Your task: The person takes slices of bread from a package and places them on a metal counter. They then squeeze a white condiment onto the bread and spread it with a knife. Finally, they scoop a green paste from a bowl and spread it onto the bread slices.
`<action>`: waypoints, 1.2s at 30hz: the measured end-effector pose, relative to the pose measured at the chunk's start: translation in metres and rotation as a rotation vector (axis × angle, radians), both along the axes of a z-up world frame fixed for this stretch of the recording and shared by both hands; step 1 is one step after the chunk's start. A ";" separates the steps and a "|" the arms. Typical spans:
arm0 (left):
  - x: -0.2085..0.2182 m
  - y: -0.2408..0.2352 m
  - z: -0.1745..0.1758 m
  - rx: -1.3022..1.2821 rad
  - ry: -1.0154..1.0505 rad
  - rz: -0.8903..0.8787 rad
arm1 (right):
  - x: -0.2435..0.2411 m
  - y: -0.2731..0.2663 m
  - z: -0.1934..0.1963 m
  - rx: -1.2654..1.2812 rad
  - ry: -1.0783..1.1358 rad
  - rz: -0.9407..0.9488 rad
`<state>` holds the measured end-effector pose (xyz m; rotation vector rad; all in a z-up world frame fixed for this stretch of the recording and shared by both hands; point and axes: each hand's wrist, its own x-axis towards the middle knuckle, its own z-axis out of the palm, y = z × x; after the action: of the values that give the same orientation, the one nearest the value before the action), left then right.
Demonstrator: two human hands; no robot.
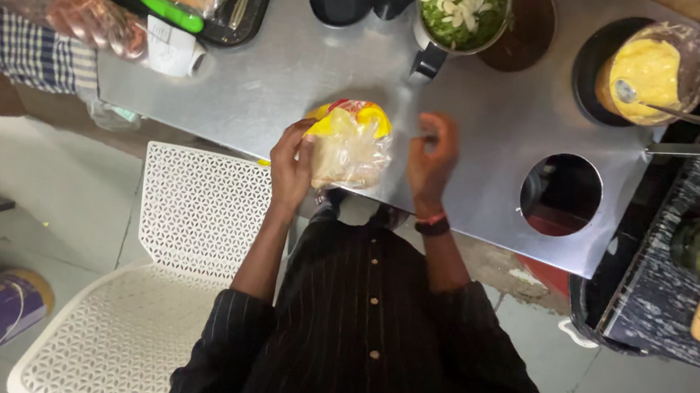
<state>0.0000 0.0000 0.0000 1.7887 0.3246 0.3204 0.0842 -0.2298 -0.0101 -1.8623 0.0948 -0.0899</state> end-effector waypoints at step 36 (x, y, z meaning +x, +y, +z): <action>-0.004 0.043 0.109 0.380 0.106 -0.116 | -0.017 0.062 0.128 -0.916 -0.266 0.916</action>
<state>-0.0044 0.0433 0.1090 2.1945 0.2434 0.2142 0.0673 -0.1674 0.1178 -2.5810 -1.1454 0.3049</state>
